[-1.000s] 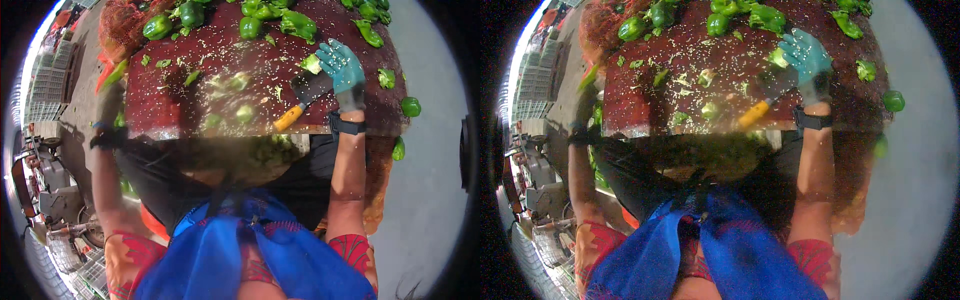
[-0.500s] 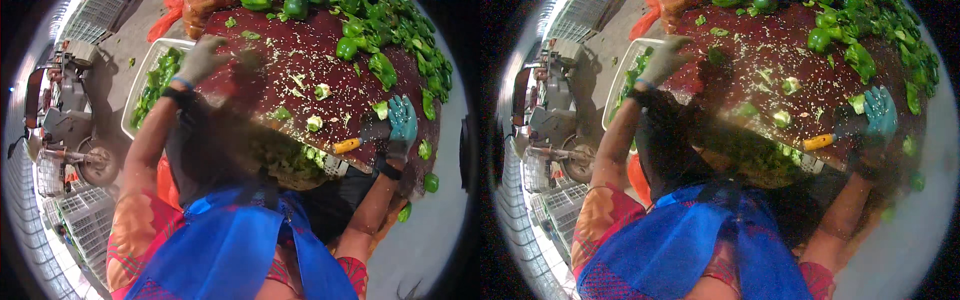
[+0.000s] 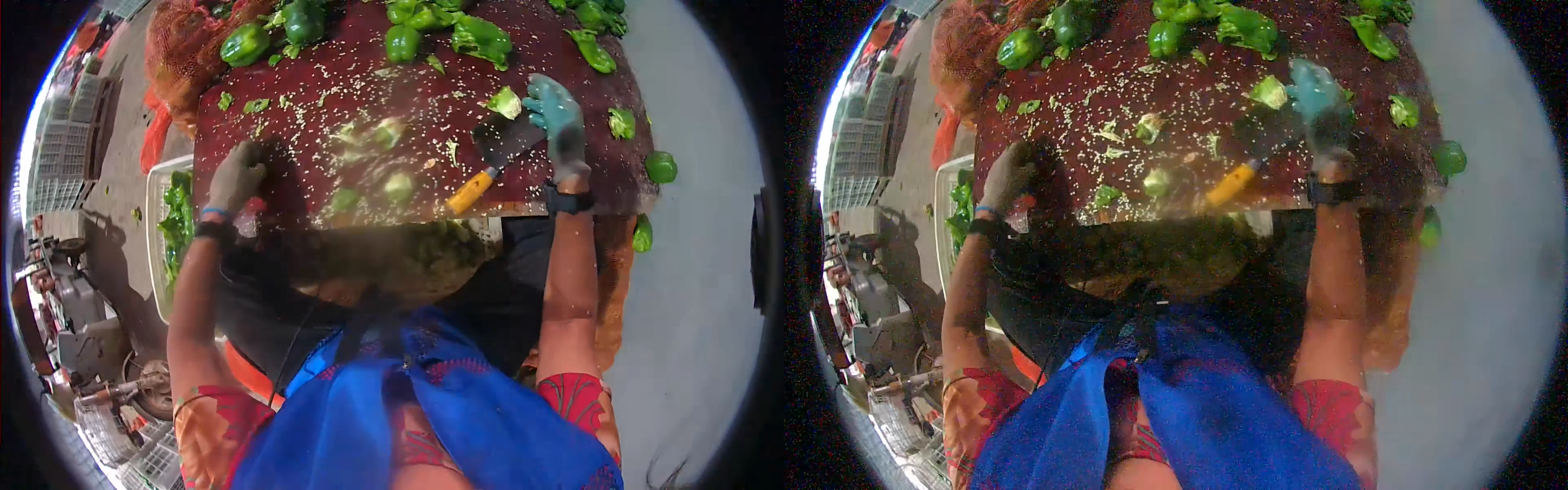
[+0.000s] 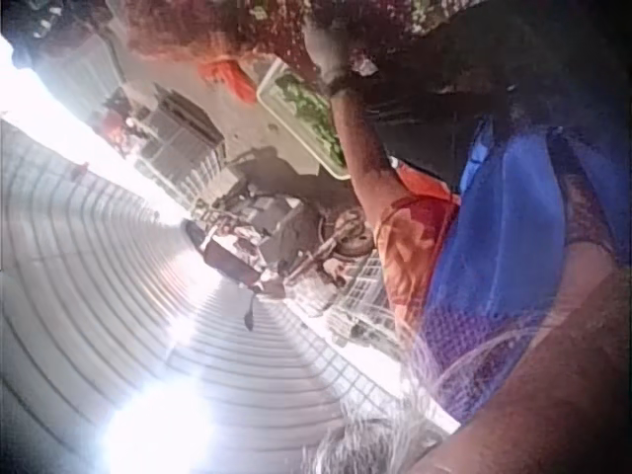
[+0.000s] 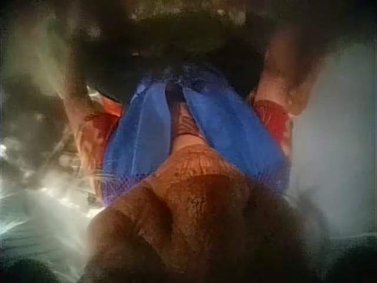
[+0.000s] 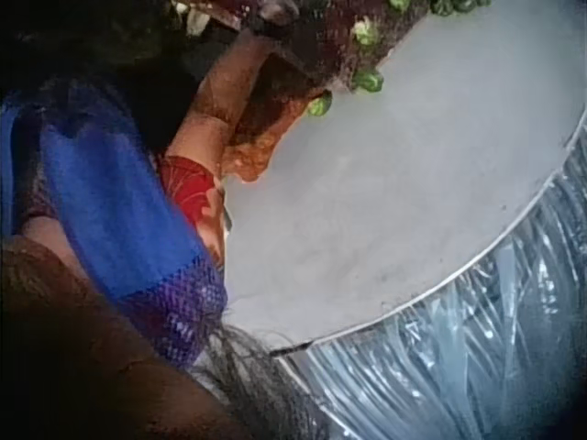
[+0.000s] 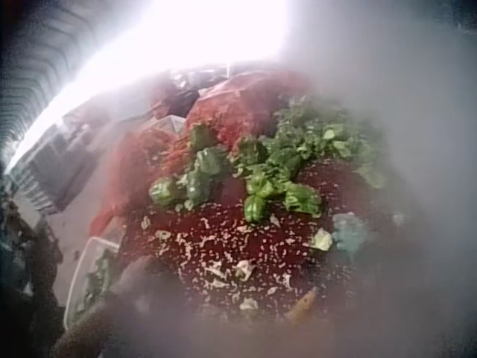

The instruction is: Manually removing stems and seeds from green peppers for processing.

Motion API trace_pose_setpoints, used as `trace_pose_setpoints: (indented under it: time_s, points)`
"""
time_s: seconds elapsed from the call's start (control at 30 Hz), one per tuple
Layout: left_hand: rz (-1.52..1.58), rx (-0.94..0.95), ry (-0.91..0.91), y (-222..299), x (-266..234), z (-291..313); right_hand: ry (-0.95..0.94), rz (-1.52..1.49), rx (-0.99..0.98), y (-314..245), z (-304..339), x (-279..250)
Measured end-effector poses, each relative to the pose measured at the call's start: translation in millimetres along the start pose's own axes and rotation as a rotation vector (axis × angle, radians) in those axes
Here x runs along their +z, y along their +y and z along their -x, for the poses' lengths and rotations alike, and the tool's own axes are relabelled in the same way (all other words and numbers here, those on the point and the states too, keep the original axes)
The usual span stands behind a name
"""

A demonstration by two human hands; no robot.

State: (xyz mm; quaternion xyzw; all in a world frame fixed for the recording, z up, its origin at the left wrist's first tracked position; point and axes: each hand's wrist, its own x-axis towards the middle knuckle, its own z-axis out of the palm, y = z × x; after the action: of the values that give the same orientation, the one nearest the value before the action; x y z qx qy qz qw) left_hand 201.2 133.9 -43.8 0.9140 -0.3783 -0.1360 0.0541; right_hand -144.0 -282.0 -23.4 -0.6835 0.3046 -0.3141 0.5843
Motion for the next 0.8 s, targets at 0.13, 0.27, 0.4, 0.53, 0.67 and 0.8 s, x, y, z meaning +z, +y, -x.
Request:
trace_pose_setpoints:
  time_s: [0.13,0.27,0.4,0.53,0.67,0.8]
  points:
    - [0.268,0.051,0.164,-5.9,6.9,8.6,-0.03,0.708,-0.246,29.0,-15.8,2.0]
    - [0.51,-0.045,0.35,-46.6,-38.2,30.6,-0.1,1.06,-0.144,1.4,3.0,29.2]
    - [0.02,-0.462,0.445,-159.9,-85.2,60.7,-0.076,1.375,-0.149,-1.6,7.4,51.4]
    - [-0.082,-0.412,0.659,-144.8,-103.7,72.7,0.006,1.404,-0.161,10.1,0.1,80.2]
    - [0.74,-0.062,0.428,12.6,-68.3,27.6,0.019,1.488,-0.093,3.1,0.9,82.9]
    - [0.981,0.086,0.13,144.1,-20.5,1.5,-0.127,1.324,-0.147,1.6,0.6,90.8]
